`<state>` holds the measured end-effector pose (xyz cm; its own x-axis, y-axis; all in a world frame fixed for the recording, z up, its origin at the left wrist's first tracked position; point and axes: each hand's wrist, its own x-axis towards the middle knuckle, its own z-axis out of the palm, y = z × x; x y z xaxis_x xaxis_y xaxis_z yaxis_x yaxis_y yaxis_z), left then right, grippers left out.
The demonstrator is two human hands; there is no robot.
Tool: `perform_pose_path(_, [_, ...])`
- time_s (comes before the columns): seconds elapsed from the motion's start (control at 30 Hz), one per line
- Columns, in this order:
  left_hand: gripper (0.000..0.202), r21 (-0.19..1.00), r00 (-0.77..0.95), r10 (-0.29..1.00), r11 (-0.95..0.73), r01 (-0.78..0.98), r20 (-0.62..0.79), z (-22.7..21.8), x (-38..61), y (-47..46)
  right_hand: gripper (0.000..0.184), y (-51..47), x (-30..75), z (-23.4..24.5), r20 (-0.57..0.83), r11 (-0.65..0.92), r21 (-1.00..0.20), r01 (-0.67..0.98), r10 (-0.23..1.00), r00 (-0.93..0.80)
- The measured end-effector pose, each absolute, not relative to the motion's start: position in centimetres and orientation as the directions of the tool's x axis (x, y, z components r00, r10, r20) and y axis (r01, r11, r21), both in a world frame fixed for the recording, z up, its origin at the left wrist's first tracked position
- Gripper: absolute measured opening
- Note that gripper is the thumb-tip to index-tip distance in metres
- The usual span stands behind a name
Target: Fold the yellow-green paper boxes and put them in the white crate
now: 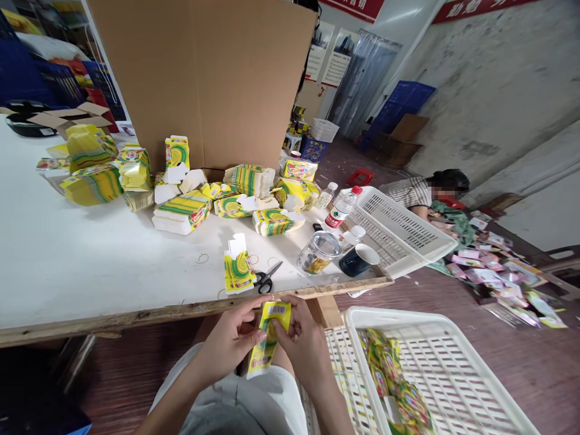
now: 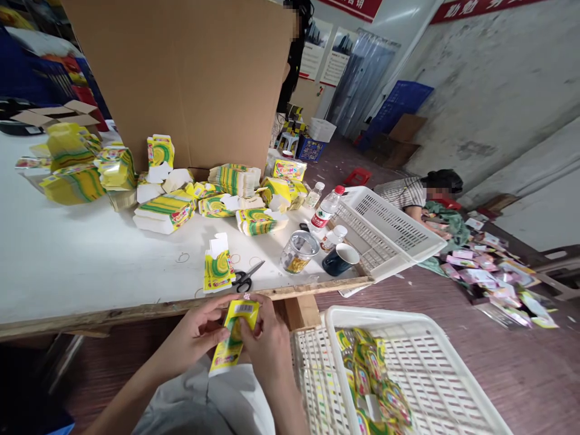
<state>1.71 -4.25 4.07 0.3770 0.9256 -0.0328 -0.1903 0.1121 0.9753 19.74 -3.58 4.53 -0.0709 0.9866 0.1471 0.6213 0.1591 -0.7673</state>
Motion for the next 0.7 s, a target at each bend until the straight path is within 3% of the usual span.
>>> perform_pose_path(0.17, [0.056,0.976,0.346,0.936,0.129,-0.175,-0.062,4.5,1.3,-4.2,0.034,-3.5,19.8,4.6,0.160,0.178,-0.791,0.585,0.984,-0.082])
perform_pose_path(0.3, [0.059,0.960,0.349,0.933,0.172,-0.221,-0.087,4.8,2.1,-4.2,0.032,-3.3,20.3,4.6,0.140,0.174,-0.912,0.370,0.983,-0.117])
perform_pose_path(0.4, [0.056,0.970,0.392,0.919,0.134,-0.205,-0.044,4.2,3.4,-3.8,0.030,-3.8,21.9,4.7,0.127,0.129,-0.953,0.274,0.992,-0.026])
perform_pose_path(0.47, [0.052,0.996,0.355,0.935,0.037,-0.084,-0.005,3.4,3.7,-3.0,0.033,-4.6,24.3,5.4,0.217,0.138,-0.885,0.445,0.967,0.132])
perform_pose_path(0.53, [0.053,0.984,0.228,0.972,-0.098,0.149,0.063,2.1,3.3,-1.8,0.039,-5.3,27.3,6.3,0.451,0.114,-0.667,0.736,0.848,0.278])
perform_pose_path(0.6, [0.053,0.930,0.058,0.991,-0.133,0.342,0.120,0.5,2.5,-0.4,0.049,-5.4,29.4,6.8,0.626,0.020,-0.442,0.897,0.723,0.292])
perform_pose_path(0.63, [0.052,0.923,0.020,0.993,-0.119,0.367,0.120,-0.3,2.0,0.2,0.051,-5.0,29.7,6.8,0.657,0.013,-0.396,0.918,0.702,0.273])
perform_pose_path(0.7, [0.049,0.914,-0.026,0.994,-0.091,0.395,0.110,-1.7,1.2,1.0,0.046,-3.5,28.4,5.8,0.607,0.096,-0.459,0.883,0.760,0.233])
